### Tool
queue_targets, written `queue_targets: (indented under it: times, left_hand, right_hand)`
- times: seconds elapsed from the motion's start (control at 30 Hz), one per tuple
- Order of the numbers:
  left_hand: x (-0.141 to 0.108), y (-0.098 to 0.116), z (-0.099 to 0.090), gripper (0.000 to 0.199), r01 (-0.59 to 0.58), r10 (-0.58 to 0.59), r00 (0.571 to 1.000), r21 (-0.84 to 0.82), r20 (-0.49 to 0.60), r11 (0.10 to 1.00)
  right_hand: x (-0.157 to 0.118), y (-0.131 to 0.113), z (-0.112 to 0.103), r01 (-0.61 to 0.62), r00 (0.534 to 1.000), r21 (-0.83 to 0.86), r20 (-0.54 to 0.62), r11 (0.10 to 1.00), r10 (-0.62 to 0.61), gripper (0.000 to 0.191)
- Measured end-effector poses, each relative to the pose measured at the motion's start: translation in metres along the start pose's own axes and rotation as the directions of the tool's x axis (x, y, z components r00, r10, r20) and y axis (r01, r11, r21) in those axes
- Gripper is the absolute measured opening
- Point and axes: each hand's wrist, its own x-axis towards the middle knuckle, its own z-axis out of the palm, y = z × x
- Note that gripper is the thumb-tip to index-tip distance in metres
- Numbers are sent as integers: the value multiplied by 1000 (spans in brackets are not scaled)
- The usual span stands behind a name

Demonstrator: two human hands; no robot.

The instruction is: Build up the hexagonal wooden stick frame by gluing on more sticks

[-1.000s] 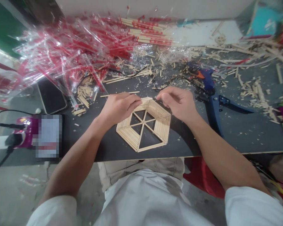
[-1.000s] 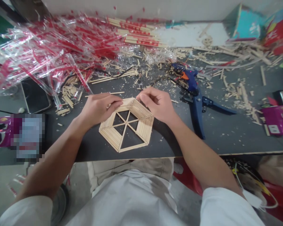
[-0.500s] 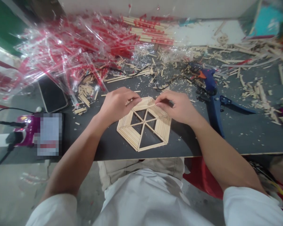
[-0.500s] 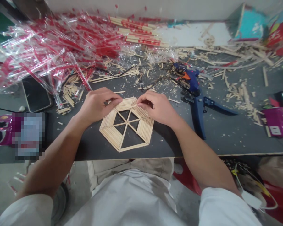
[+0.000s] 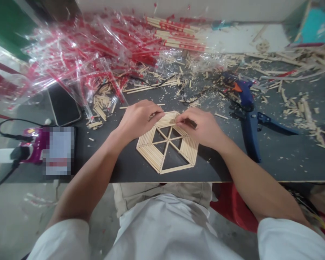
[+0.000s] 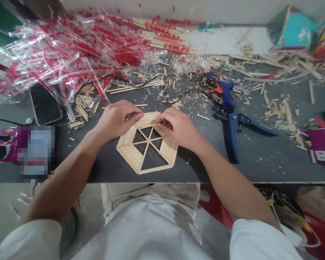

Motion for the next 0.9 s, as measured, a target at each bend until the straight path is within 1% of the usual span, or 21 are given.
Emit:
queue_targets:
  times: [0.2, 0.33, 0.47, 0.6, 0.73, 0.9]
  left_hand:
    - [0, 0, 0, 32, -8, 8, 1000, -13, 2, 1000]
    - [0, 1, 2, 32, -16, 17, 1000, -26, 7, 1000]
    - [1, 2, 4, 30, -93, 95, 995, -47, 41, 994]
    - [0, 7, 6, 28, -174, 178, 981, -55, 77, 983]
    - [-2, 11, 7, 21, -209, 209, 973, -11, 96, 978]
    - [-2, 10, 8, 23, -231, 227, 969, 32, 95, 972]
  right_hand:
    - [-1, 0, 2, -28, 1000, 26, 5, 999, 28, 15]
    - [-1, 1, 4, -24, 1000, 15, -7, 1000, 24, 16]
    - [-1, 0, 4, -5, 1000, 21, -12, 1000, 5, 13]
    - [-2, -3, 4, -31, 999, -8, 10, 1000, 31, 9]
    - [-3, -5, 4, -45, 998, -41, 33, 998, 46, 8]
    - [-3, -6, 5, -49, 999, -24, 23, 999, 49, 8]
